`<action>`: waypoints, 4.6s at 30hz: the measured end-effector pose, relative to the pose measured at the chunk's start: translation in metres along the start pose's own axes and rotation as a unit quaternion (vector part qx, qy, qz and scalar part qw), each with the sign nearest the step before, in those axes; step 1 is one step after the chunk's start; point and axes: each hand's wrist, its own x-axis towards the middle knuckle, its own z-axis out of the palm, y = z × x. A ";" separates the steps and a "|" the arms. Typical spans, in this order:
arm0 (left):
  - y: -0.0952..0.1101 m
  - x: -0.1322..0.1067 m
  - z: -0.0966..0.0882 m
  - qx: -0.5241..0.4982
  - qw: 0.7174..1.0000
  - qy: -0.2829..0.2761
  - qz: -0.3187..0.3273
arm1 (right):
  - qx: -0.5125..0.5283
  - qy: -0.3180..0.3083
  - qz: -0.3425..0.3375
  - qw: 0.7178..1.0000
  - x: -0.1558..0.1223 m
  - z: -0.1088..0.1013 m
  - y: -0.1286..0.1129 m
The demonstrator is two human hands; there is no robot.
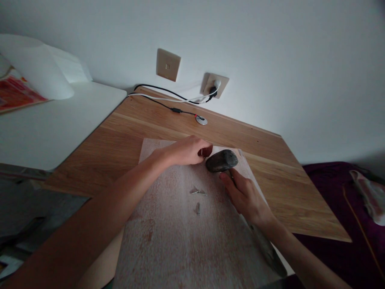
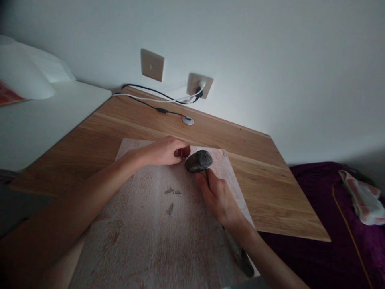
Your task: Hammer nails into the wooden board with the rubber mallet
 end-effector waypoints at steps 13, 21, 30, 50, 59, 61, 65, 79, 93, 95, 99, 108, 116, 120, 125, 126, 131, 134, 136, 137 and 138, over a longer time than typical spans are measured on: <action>-0.003 0.000 0.002 -0.001 1.000 0.006 0.006 | 0.007 -0.007 0.005 1.000 -0.001 -0.001 0.000; 0.000 0.000 0.000 0.003 1.000 0.003 -0.006 | 0.010 -0.008 0.003 1.000 -0.001 -0.001 0.001; 0.000 0.000 0.001 -0.006 1.000 0.002 -0.003 | 0.000 -0.008 0.007 1.000 -0.001 -0.002 -0.001; 0.005 0.001 0.002 0.015 1.000 -0.005 0.001 | -0.002 -0.017 0.019 1.000 0.000 -0.001 -0.002; 0.004 0.002 0.003 0.036 0.999 -0.012 0.006 | 0.001 -0.021 0.021 1.000 -0.001 -0.001 -0.001; 0.003 0.001 0.003 0.036 0.999 -0.014 0.006 | -0.003 -0.018 0.019 1.000 0.000 -0.001 -0.001; 0.002 0.001 0.003 0.027 1.000 -0.011 0.007 | -0.001 -0.020 0.015 1.000 0.000 -0.001 0.000; 0.004 0.001 0.002 0.019 1.000 -0.010 0.005 | -0.012 -0.022 0.024 0.999 0.000 -0.002 0.000; 0.007 0.000 0.002 0.021 1.000 -0.013 -0.009 | 0.009 -0.023 0.003 1.000 -0.001 -0.001 0.002; 0.009 0.000 0.001 0.011 1.000 -0.016 -0.017 | 0.014 -0.018 0.002 1.000 -0.001 0.000 0.002; 0.011 0.000 0.000 0.007 0.999 -0.019 -0.024 | 0.004 -0.011 0.004 1.000 0.000 0.000 0.003; 0.007 0.000 0.001 0.024 0.999 -0.020 -0.012 | -0.003 -0.022 0.017 1.000 0.000 -0.002 -0.002; 0.006 -0.001 0.000 0.020 1.000 -0.018 -0.011 | 0.001 -0.018 0.015 1.000 -0.001 -0.002 -0.001; 0.006 -0.001 -0.001 0.015 1.000 -0.018 -0.015 | -0.003 -0.018 0.019 1.000 -0.001 -0.001 0.000; 0.005 -0.001 -0.001 0.013 1.000 -0.013 -0.003 | 0.001 -0.027 0.028 0.999 -0.001 -0.001 -0.001; 0.004 -0.001 -0.001 0.014 1.000 -0.012 -0.001 | 0.003 -0.027 0.026 0.999 -0.001 -0.001 -0.001; 0.001 -0.001 0.000 0.020 1.000 -0.005 0.013 | 0.008 -0.026 0.016 1.000 -0.001 -0.002 0.000; 0.001 -0.001 0.000 0.025 1.000 -0.003 0.017 | 0.005 -0.024 0.021 0.999 -0.001 -0.003 0.000; 0.002 0.000 0.000 0.028 1.000 -0.004 0.014 | 0.003 -0.026 0.024 0.999 -0.002 -0.003 -0.001; 0.003 0.000 0.000 0.029 1.000 -0.005 0.011 | 0.003 -0.027 0.025 0.999 -0.002 -0.003 -0.001; 0.003 0.000 0.000 0.029 1.000 -0.006 0.007 | 0.003 -0.027 0.026 0.999 -0.002 -0.003 -0.001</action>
